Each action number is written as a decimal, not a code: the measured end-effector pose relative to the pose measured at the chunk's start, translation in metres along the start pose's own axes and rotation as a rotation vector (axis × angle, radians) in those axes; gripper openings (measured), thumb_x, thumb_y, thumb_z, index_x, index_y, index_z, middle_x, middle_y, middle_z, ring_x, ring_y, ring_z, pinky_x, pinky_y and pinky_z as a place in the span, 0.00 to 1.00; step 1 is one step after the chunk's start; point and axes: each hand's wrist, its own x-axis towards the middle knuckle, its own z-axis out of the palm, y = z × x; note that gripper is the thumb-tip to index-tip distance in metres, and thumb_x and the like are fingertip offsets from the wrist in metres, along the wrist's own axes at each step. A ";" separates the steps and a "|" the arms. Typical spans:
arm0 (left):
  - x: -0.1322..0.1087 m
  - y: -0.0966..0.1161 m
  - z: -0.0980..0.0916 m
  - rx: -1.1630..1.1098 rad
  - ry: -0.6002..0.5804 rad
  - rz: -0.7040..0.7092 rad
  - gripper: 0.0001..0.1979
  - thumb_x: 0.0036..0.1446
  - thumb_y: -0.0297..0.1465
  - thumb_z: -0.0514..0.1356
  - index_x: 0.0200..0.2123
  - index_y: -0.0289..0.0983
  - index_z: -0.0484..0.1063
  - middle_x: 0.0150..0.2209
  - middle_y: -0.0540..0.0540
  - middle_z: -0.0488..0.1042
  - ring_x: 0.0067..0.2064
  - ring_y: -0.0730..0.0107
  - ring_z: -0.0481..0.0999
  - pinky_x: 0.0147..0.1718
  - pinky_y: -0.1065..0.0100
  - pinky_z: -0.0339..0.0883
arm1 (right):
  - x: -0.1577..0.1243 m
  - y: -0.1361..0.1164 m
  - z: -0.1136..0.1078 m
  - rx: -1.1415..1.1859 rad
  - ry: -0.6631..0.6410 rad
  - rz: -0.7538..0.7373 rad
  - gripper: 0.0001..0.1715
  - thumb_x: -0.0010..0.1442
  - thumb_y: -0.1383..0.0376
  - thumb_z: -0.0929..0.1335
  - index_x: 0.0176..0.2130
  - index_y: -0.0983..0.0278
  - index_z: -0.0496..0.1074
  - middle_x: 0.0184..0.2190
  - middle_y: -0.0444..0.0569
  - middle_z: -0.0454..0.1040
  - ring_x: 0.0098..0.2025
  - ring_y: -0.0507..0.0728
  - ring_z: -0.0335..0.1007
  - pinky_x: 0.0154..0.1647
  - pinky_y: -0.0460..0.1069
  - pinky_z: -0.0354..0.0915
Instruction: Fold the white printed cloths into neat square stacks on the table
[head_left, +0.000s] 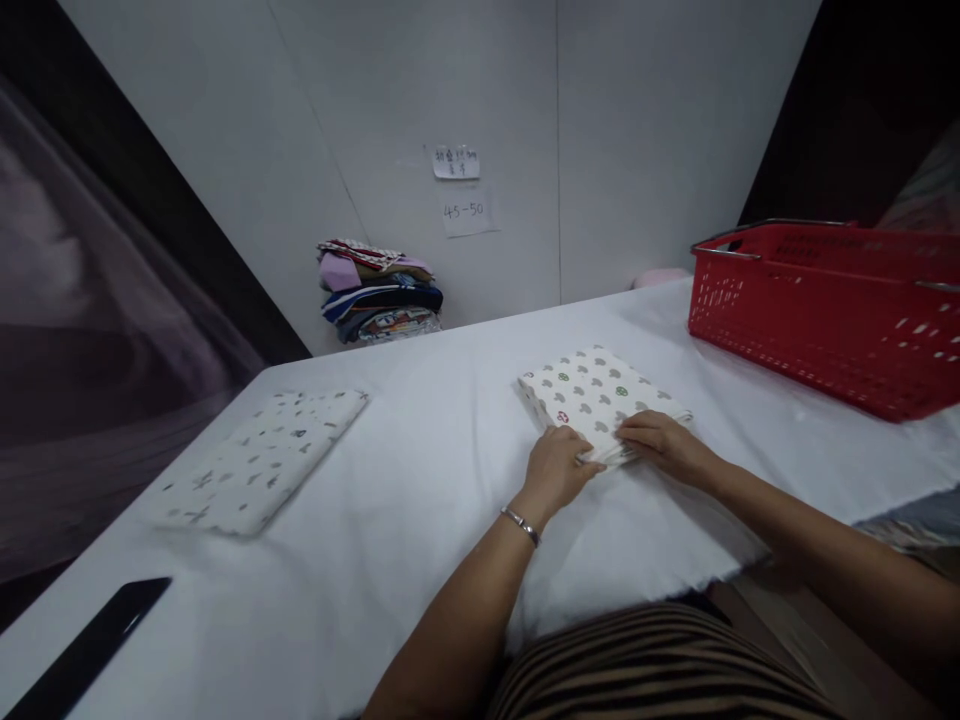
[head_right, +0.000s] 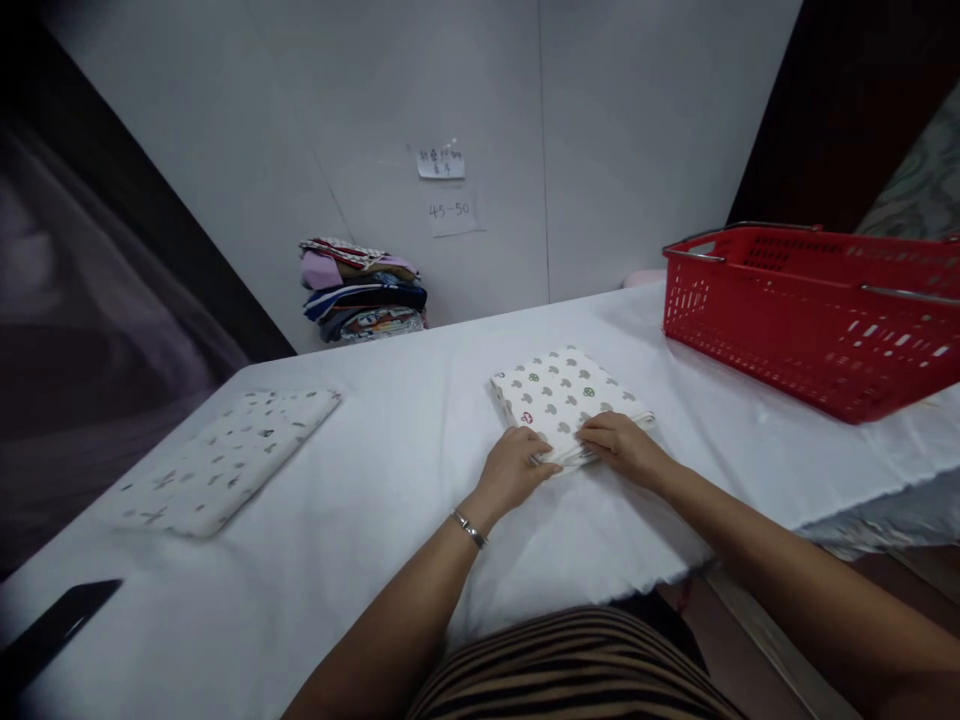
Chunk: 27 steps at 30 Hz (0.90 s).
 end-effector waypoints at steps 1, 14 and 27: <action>0.000 0.000 0.000 0.022 -0.003 0.014 0.09 0.51 0.37 0.64 0.35 0.40 0.76 0.37 0.48 0.72 0.42 0.66 0.67 0.41 0.65 0.62 | 0.001 0.001 0.000 -0.002 -0.010 -0.009 0.14 0.63 0.64 0.61 0.43 0.60 0.74 0.39 0.53 0.74 0.40 0.58 0.69 0.39 0.54 0.67; -0.009 0.005 -0.002 0.321 -0.038 0.165 0.08 0.60 0.28 0.53 0.30 0.37 0.69 0.34 0.46 0.68 0.39 0.66 0.65 0.38 0.65 0.60 | -0.001 -0.009 0.004 0.034 0.019 0.024 0.14 0.64 0.66 0.60 0.41 0.62 0.74 0.36 0.53 0.73 0.39 0.57 0.68 0.38 0.53 0.66; -0.014 -0.004 0.001 0.014 -0.031 0.049 0.05 0.58 0.27 0.54 0.30 0.38 0.68 0.34 0.49 0.68 0.37 0.71 0.67 0.35 0.70 0.61 | -0.050 0.052 -0.022 0.037 0.263 0.711 0.19 0.55 0.57 0.65 0.44 0.61 0.73 0.38 0.51 0.75 0.37 0.60 0.71 0.35 0.54 0.70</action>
